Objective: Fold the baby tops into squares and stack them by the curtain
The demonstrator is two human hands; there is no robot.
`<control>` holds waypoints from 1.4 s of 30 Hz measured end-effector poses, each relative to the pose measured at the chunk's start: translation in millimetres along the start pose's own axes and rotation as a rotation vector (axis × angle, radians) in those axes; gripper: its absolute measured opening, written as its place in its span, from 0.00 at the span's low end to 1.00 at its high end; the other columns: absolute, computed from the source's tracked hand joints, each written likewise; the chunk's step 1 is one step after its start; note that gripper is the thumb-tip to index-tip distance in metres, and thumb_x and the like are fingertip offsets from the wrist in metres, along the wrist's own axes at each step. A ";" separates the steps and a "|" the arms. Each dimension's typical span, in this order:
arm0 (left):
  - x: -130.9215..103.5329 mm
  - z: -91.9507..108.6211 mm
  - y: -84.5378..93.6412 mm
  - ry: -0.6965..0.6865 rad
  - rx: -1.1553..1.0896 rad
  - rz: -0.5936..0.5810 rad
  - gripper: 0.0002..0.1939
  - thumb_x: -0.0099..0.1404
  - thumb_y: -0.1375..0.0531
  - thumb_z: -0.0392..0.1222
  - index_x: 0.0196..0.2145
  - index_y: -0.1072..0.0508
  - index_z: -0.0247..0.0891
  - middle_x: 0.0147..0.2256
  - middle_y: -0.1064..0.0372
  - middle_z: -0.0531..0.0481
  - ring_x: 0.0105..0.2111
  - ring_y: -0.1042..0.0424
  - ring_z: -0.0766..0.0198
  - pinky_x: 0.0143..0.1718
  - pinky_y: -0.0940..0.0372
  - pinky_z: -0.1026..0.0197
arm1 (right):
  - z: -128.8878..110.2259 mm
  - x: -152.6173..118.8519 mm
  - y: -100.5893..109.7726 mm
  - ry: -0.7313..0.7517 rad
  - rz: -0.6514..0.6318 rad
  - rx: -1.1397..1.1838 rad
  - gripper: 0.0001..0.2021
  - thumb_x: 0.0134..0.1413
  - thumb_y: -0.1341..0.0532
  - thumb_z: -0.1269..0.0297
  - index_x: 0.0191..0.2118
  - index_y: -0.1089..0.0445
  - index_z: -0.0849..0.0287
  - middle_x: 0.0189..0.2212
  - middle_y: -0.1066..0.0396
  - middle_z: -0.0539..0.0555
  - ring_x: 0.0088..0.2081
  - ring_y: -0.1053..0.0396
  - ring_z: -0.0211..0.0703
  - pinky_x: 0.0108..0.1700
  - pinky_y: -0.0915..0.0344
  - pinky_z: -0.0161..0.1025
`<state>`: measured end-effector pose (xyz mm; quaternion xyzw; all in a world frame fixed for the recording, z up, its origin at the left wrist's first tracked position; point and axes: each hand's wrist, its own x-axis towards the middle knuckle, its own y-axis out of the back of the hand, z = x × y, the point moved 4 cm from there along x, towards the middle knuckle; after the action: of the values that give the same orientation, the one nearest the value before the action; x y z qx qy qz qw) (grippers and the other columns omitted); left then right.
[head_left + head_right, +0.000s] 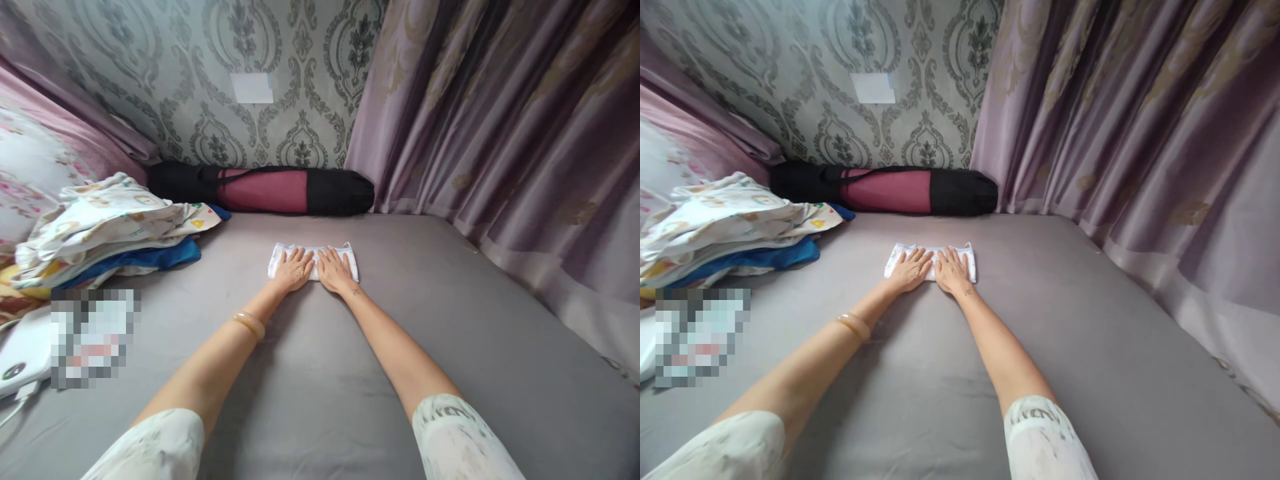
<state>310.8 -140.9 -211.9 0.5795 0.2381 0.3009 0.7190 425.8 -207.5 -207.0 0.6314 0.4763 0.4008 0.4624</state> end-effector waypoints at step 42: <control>-26.0 -72.5 7.4 0.142 -0.175 0.212 0.29 0.73 0.61 0.47 0.64 0.42 0.29 0.66 0.45 0.40 0.67 0.50 0.57 0.67 0.53 0.53 | -48.7 16.0 -14.4 0.056 0.060 0.009 0.26 0.69 0.59 0.57 0.67 0.44 0.60 0.68 0.47 0.58 0.68 0.54 0.52 0.68 0.63 0.53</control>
<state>241.1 -108.2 -220.4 0.5138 0.1989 0.4349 0.7123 380.0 -180.3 -207.7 0.6361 0.4715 0.4299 0.4340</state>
